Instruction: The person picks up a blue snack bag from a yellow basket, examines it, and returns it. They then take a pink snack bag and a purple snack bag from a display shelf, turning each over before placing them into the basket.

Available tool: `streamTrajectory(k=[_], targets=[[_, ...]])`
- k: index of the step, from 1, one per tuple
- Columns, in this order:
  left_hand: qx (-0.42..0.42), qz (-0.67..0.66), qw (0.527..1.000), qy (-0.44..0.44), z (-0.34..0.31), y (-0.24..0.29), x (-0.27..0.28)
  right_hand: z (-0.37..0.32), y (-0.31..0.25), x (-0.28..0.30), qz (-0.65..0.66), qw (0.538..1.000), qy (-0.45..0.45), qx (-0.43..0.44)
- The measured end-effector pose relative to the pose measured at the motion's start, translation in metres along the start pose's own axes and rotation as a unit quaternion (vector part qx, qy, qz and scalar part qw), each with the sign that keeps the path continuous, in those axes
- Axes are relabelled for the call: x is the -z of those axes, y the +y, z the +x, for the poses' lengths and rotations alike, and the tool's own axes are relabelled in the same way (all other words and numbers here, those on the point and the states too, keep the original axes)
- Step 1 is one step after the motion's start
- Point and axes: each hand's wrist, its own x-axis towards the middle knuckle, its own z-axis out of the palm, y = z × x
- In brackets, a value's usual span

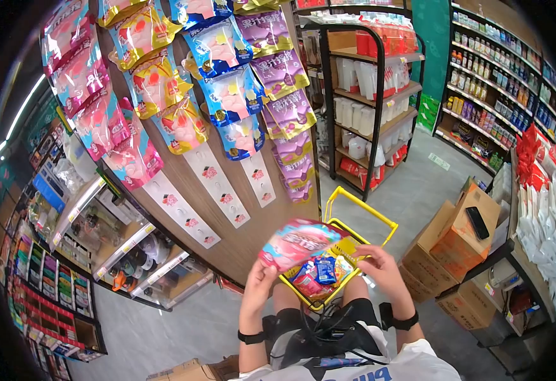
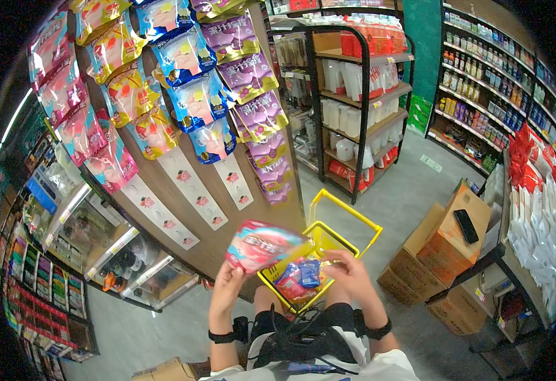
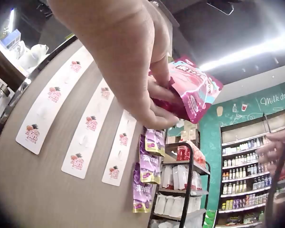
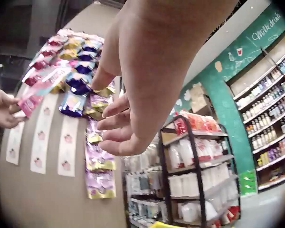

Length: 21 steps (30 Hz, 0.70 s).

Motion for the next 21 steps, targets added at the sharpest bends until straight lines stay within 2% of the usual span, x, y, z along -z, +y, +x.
streamTrajectory(k=[4, 7, 10, 13, 14, 16, 17, 20, 21], targets=[[0.020, 0.052, 0.998, -0.016, -0.014, -0.004, -0.013, -0.001, -0.017, -0.038, 0.018, 0.996, 0.047, 0.071], [0.041, 0.043, 0.997, -0.042, -0.022, -0.004, -0.021, -0.006, -0.018, -0.049, 0.074, 0.993, 0.080, 0.049], [0.069, 0.051, 0.995, -0.048, -0.025, -0.004, -0.016, -0.011, -0.014, -0.050, 0.081, 0.991, 0.091, 0.061], [0.131, 0.149, 0.980, -0.029, -0.025, -0.010, -0.007, -0.015, -0.009, -0.049, 0.035, 0.990, 0.106, 0.081], [0.156, 0.192, 0.969, -0.020, -0.024, -0.013, -0.005, -0.015, -0.010, -0.049, -0.022, 0.987, 0.106, 0.121], [0.117, 0.223, 0.968, 0.025, -0.024, -0.017, -0.016, -0.015, -0.016, -0.053, -0.136, 0.965, 0.103, 0.197], [0.097, 0.238, 0.965, 0.047, -0.024, -0.018, -0.023, -0.017, -0.019, -0.056, -0.169, 0.960, 0.094, 0.201], [-0.053, 0.295, 0.947, 0.113, -0.022, 0.008, -0.058, -0.020, -0.019, -0.063, -0.266, 0.936, 0.071, 0.221], [-0.048, 0.281, 0.954, 0.095, -0.022, 0.009, -0.057, -0.020, -0.016, -0.065, -0.268, 0.935, 0.060, 0.224]])
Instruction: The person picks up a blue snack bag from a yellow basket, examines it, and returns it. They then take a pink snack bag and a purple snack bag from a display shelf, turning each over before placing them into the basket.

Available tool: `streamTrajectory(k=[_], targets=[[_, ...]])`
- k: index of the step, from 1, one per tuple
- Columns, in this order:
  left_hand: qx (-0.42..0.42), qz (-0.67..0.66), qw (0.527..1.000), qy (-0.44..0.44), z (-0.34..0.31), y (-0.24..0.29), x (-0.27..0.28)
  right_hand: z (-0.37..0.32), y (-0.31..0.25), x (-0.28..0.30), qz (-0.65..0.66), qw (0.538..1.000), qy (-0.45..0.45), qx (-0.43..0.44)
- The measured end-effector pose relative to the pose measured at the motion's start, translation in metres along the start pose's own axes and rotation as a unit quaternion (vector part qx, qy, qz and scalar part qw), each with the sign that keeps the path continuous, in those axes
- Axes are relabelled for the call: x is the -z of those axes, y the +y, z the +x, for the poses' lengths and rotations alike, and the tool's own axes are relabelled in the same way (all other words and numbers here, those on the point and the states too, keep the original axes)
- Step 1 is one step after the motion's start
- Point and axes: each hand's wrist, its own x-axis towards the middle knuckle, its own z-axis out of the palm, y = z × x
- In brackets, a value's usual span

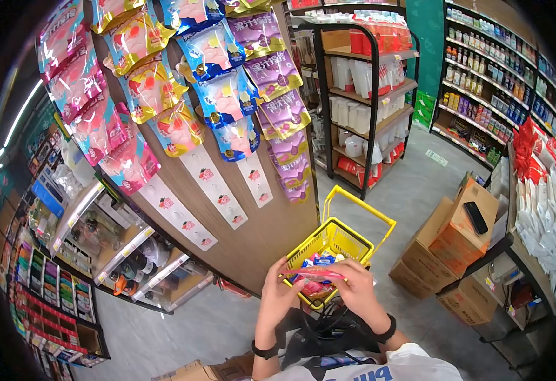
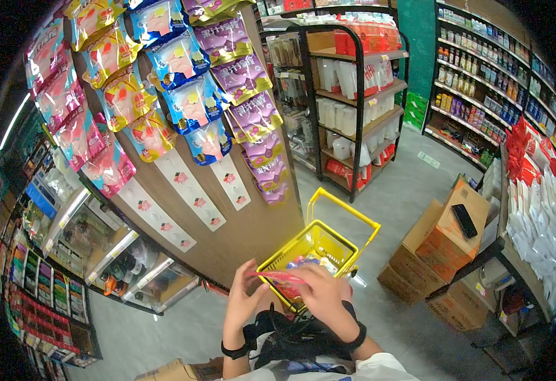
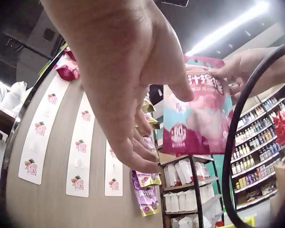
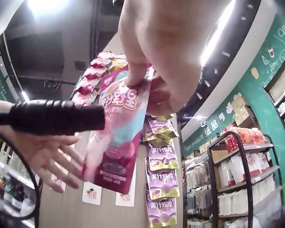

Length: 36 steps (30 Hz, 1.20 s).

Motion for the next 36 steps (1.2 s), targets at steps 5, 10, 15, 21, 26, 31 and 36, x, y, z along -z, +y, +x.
streamTrajectory(k=[5, 10, 15, 21, 26, 31, 36], targets=[[0.053, -0.112, 0.991, -0.043, -0.006, -0.010, 0.004, -0.003, 0.004, -0.009, 0.060, 0.998, -0.027, -0.010], [0.070, -0.147, 0.986, -0.038, -0.006, -0.011, 0.006, -0.005, 0.009, -0.006, 0.137, 0.986, -0.077, -0.061], [0.056, -0.137, 0.986, -0.072, -0.007, -0.009, 0.008, 0.002, -0.006, -0.001, 0.167, 0.966, -0.147, -0.128], [0.072, -0.167, 0.979, -0.091, -0.008, -0.003, 0.004, 0.000, -0.006, -0.001, 0.140, 0.975, -0.139, -0.107], [0.068, -0.197, 0.972, -0.108, -0.008, -0.001, 0.002, -0.001, -0.003, 0.001, 0.144, 0.974, -0.155, -0.084], [0.032, -0.157, 0.983, -0.089, -0.008, -0.019, 0.005, -0.001, -0.010, 0.002, 0.135, 0.971, -0.171, -0.097], [0.064, -0.193, 0.975, -0.089, -0.008, -0.005, 0.003, -0.002, -0.008, 0.001, 0.124, 0.972, -0.167, -0.107]])
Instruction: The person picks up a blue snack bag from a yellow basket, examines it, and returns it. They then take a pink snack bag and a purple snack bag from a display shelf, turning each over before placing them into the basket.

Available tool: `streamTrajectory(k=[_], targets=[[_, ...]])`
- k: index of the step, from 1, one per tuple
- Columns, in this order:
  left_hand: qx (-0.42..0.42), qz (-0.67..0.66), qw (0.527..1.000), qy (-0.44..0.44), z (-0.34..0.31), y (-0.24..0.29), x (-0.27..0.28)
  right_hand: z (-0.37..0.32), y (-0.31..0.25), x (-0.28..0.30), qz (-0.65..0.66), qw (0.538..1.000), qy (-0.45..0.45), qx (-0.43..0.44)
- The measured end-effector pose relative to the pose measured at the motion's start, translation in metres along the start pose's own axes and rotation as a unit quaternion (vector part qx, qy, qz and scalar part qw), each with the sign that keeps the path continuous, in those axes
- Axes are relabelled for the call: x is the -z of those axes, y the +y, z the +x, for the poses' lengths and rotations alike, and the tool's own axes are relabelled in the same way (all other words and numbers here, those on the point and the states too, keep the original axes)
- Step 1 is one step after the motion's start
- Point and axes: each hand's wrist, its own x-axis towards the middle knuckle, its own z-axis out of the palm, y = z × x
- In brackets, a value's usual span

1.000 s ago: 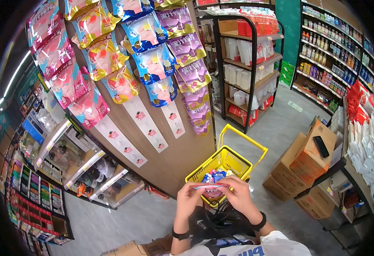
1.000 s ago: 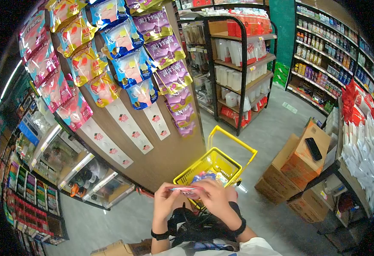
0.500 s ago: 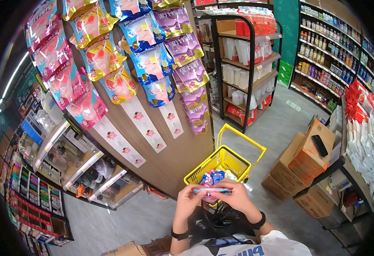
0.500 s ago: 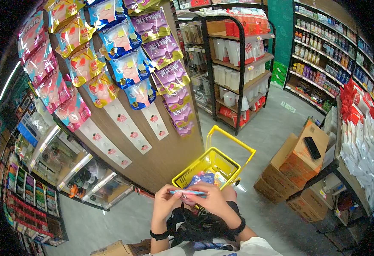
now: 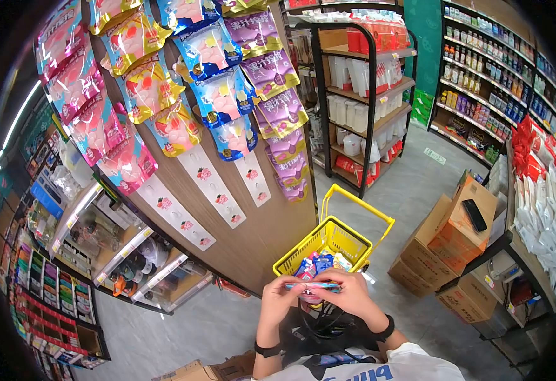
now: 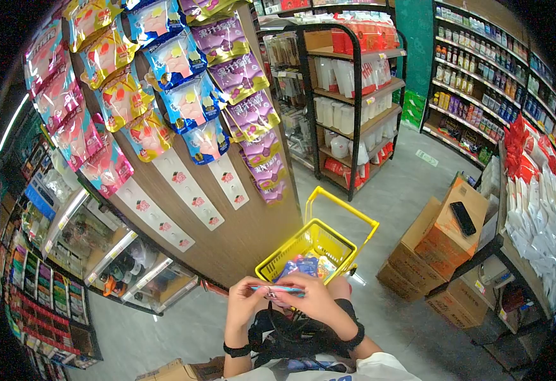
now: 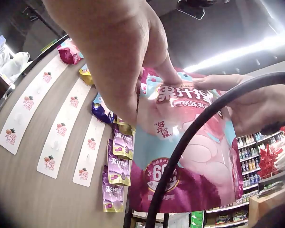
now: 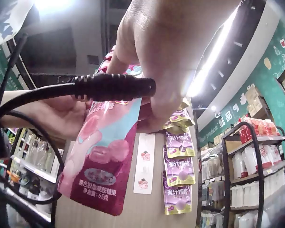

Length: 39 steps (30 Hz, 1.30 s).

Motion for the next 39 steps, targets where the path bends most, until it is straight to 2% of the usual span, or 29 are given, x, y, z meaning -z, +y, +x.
streamTrajectory(k=[8, 11, 14, 20, 23, 30, 39], targets=[[0.016, 0.020, 1.000, -0.010, 0.000, -0.001, 0.000, -0.001, -0.002, 0.002, 0.020, 1.000, 0.000, 0.007], [-0.008, 0.042, 0.999, -0.003, 0.001, -0.011, 0.005, -0.001, -0.001, -0.001, 0.046, 0.999, 0.016, 0.007], [0.013, 0.057, 0.998, 0.015, 0.000, -0.010, 0.003, -0.001, 0.004, 0.000, 0.004, 1.000, 0.013, 0.022], [0.029, 0.037, 0.999, 0.023, 0.001, -0.011, -0.003, -0.003, 0.023, -0.003, 0.043, 0.996, 0.076, 0.027], [0.003, 0.051, 0.998, 0.039, 0.005, -0.017, -0.003, -0.003, 0.032, -0.006, 0.086, 0.987, 0.134, 0.014], [0.044, 0.028, 0.996, 0.078, 0.004, -0.026, -0.003, -0.003, 0.037, 0.002, 0.106, 0.986, 0.120, -0.042], [0.029, 0.045, 0.996, 0.071, 0.005, -0.022, -0.007, -0.001, 0.039, 0.006, 0.132, 0.983, 0.113, -0.062]])
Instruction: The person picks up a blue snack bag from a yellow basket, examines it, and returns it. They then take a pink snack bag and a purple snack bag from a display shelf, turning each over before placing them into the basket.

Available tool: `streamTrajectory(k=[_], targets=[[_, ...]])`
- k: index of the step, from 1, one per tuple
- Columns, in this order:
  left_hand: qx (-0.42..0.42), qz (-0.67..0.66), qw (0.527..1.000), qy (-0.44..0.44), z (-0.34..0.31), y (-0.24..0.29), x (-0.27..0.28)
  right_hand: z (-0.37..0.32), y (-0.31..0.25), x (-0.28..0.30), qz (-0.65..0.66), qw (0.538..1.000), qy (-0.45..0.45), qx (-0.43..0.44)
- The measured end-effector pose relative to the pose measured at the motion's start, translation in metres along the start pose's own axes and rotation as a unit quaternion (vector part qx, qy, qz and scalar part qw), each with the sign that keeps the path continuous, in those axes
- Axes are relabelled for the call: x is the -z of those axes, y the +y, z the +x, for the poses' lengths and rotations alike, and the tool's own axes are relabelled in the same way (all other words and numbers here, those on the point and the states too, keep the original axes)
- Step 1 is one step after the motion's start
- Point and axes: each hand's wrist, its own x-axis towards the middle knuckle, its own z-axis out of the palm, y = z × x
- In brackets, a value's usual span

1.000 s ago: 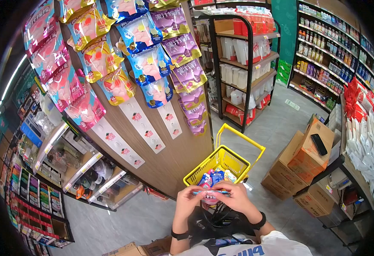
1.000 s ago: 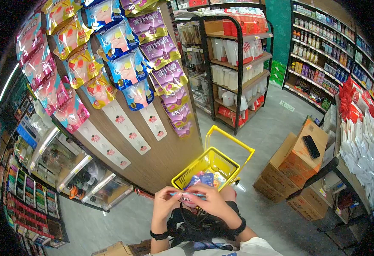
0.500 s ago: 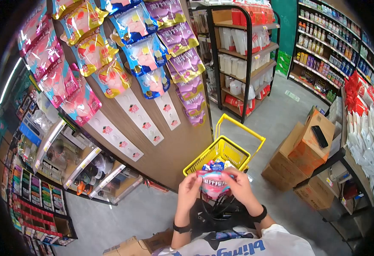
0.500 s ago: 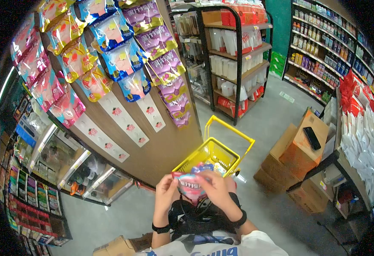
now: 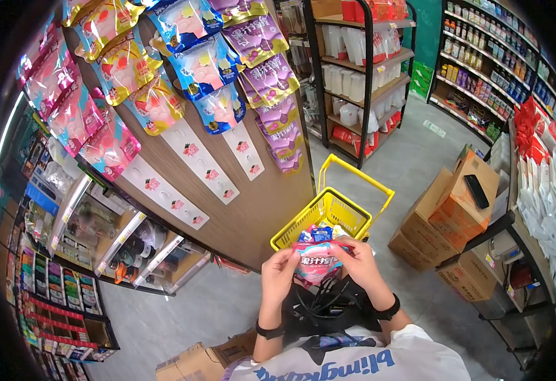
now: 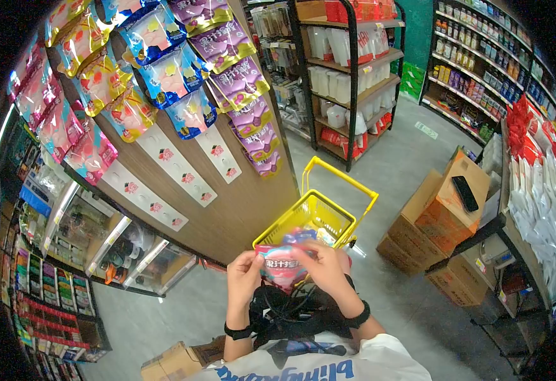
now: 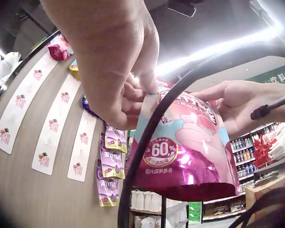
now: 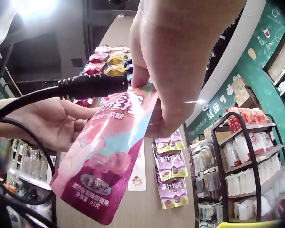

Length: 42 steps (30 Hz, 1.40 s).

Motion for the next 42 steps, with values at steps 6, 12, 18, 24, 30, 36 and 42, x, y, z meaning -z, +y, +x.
streamTrajectory(k=[6, 12, 18, 24, 30, 36, 42], targets=[[-0.002, -0.021, 1.000, 0.021, 0.004, 0.000, 0.002, -0.001, 0.012, -0.004, 0.045, 0.999, 0.013, -0.024], [-0.035, -0.052, 0.996, 0.071, 0.007, 0.004, 0.010, -0.004, 0.026, 0.005, 0.076, 0.995, 0.037, -0.060], [-0.040, -0.043, 0.995, 0.086, 0.008, -0.006, 0.011, -0.005, 0.014, 0.003, 0.038, 0.996, 0.078, -0.021], [-0.028, -0.040, 0.997, 0.066, 0.008, -0.011, 0.009, -0.008, 0.014, 0.003, 0.038, 0.995, 0.092, -0.018], [0.017, -0.087, 0.991, -0.097, 0.008, -0.013, 0.010, -0.008, 0.014, 0.013, 0.106, 0.987, 0.120, -0.016], [0.104, -0.033, 0.968, -0.228, 0.007, -0.022, 0.006, -0.002, 0.033, 0.024, 0.217, 0.960, 0.172, 0.027], [0.097, 0.047, 0.979, -0.173, 0.008, -0.021, 0.010, -0.002, 0.031, 0.023, 0.242, 0.966, 0.082, -0.041]])
